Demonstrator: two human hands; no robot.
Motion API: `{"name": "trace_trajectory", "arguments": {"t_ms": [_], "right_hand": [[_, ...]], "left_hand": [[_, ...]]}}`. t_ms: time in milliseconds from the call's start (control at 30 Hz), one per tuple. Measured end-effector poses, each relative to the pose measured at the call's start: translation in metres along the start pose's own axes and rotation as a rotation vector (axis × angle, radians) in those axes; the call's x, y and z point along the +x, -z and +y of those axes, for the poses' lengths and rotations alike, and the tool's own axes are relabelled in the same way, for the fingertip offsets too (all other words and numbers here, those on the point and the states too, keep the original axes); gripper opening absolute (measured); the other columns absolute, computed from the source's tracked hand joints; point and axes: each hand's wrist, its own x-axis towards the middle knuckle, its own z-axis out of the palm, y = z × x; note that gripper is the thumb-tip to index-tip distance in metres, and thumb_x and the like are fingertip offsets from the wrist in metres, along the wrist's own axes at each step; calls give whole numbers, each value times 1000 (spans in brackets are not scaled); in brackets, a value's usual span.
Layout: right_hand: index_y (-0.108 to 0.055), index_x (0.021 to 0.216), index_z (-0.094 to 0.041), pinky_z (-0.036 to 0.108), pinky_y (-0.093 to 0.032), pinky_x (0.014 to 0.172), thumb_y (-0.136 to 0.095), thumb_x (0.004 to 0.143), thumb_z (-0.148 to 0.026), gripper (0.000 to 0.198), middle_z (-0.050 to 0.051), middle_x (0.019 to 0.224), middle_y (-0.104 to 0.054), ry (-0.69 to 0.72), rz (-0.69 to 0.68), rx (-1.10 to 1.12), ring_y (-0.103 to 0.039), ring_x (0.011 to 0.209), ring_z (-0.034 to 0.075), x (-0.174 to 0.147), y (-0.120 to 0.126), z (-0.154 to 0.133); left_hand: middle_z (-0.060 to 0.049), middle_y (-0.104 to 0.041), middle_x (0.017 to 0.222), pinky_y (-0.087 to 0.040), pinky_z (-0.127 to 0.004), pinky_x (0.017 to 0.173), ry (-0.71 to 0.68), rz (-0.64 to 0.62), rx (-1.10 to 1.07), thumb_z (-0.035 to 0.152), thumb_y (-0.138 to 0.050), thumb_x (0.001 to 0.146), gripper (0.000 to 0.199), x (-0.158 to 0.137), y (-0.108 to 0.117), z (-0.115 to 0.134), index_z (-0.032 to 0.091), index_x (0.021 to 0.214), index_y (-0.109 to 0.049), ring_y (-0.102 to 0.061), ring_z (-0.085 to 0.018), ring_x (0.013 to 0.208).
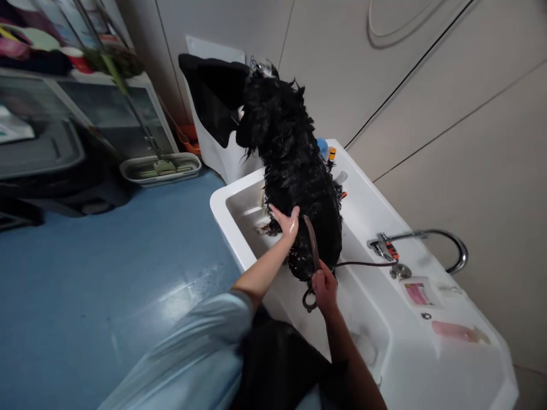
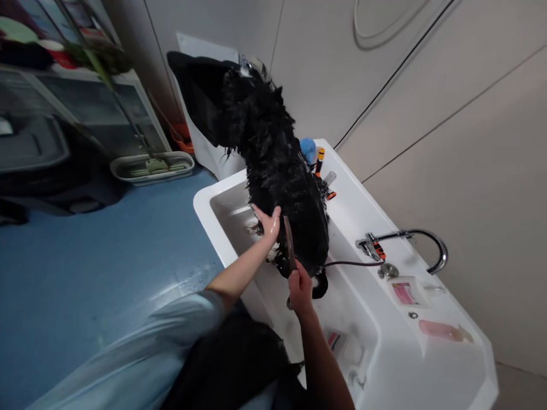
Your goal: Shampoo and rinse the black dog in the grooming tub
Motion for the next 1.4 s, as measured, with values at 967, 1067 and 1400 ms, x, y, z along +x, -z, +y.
{"name": "trace_trajectory", "arguments": {"t_ms": [967,1067,1400], "right_hand": [[-72,134,-4,23,-27,44,-58,89,-65,78,-10,53,-38,-83,111,74,-31,46,10,-12,21,18],[-74,133,-7,23,-27,44,-56,93,-64,73,-9,54,-38,-30,124,90,-31,46,10,-11,24,10],[-75,130,-9,21,-28,44,-55,95,-72,75,-9,53,-36,-46,162,132,-32,46,10,-15,39,30]], "left_hand": [[-19,-60,158,-38,-59,128,-844,-590,312,30,-57,100,43,30,70,-25,25,138,-75,-56,-34,149],[-20,-33,178,-10,-76,130,-665,-250,430,41,-59,102,58,81,91,15,25,158,-60,-23,-43,167],[-23,-39,174,-32,-70,126,-972,-745,665,32,-76,93,69,-45,-30,15,19,159,-59,-36,-48,161]]}}
